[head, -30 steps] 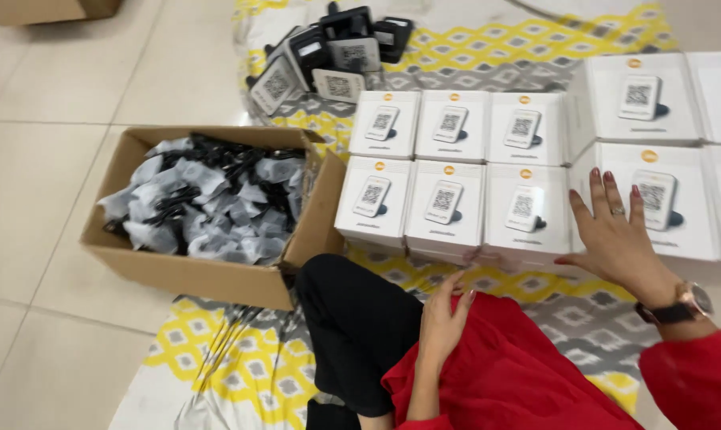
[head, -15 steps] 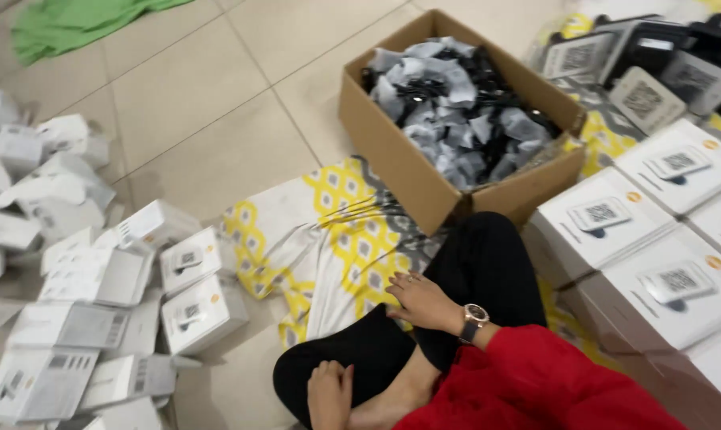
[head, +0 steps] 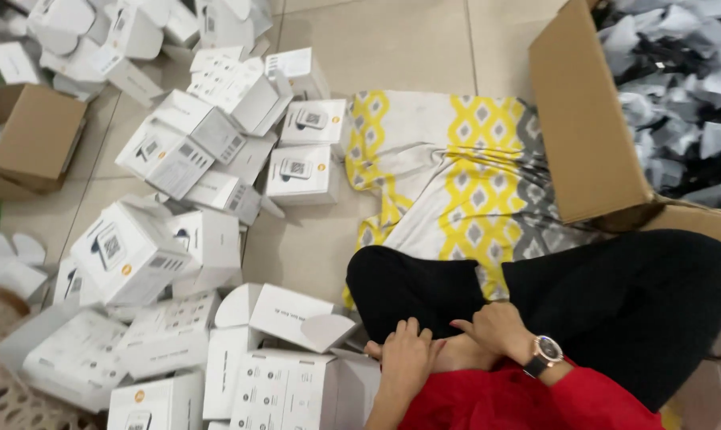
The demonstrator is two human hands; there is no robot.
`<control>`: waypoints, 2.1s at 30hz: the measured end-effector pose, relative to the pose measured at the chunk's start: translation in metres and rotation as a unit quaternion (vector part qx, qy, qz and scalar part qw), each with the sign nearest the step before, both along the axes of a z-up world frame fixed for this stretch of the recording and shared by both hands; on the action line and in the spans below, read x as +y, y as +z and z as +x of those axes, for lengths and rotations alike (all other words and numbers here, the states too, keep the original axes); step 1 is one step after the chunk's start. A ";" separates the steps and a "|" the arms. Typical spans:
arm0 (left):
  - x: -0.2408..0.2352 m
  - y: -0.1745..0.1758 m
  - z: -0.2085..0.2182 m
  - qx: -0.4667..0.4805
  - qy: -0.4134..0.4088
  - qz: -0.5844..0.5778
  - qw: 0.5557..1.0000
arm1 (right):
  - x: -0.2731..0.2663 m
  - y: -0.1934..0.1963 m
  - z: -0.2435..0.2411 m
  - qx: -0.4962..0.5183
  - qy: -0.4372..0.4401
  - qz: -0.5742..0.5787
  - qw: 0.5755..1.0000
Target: The person packages electronic devices and cables into product boxes.
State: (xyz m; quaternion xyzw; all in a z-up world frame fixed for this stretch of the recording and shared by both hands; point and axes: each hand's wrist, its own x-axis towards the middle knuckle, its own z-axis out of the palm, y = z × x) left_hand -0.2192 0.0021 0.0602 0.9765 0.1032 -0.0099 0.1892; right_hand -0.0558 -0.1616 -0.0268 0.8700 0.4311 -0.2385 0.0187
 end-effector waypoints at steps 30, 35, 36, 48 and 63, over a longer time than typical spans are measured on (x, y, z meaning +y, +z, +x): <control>0.135 0.143 -0.016 -0.228 0.355 -0.378 0.824 | 0.101 0.005 0.012 0.120 0.125 -0.071 0.982; 0.295 0.086 -0.020 -0.457 0.544 -0.455 0.538 | 0.109 -0.059 0.049 0.201 0.199 -0.149 0.947; 0.330 0.075 -0.026 -0.538 0.559 -0.500 0.385 | 0.111 -0.067 0.058 0.227 0.230 -0.173 0.930; 0.501 0.018 -0.084 -0.537 0.682 -0.423 0.260 | 0.119 -0.076 0.054 0.428 0.107 -0.359 0.822; 0.315 0.060 0.124 -0.253 0.238 -0.619 0.705 | 0.063 0.033 0.137 0.563 -0.362 0.306 0.677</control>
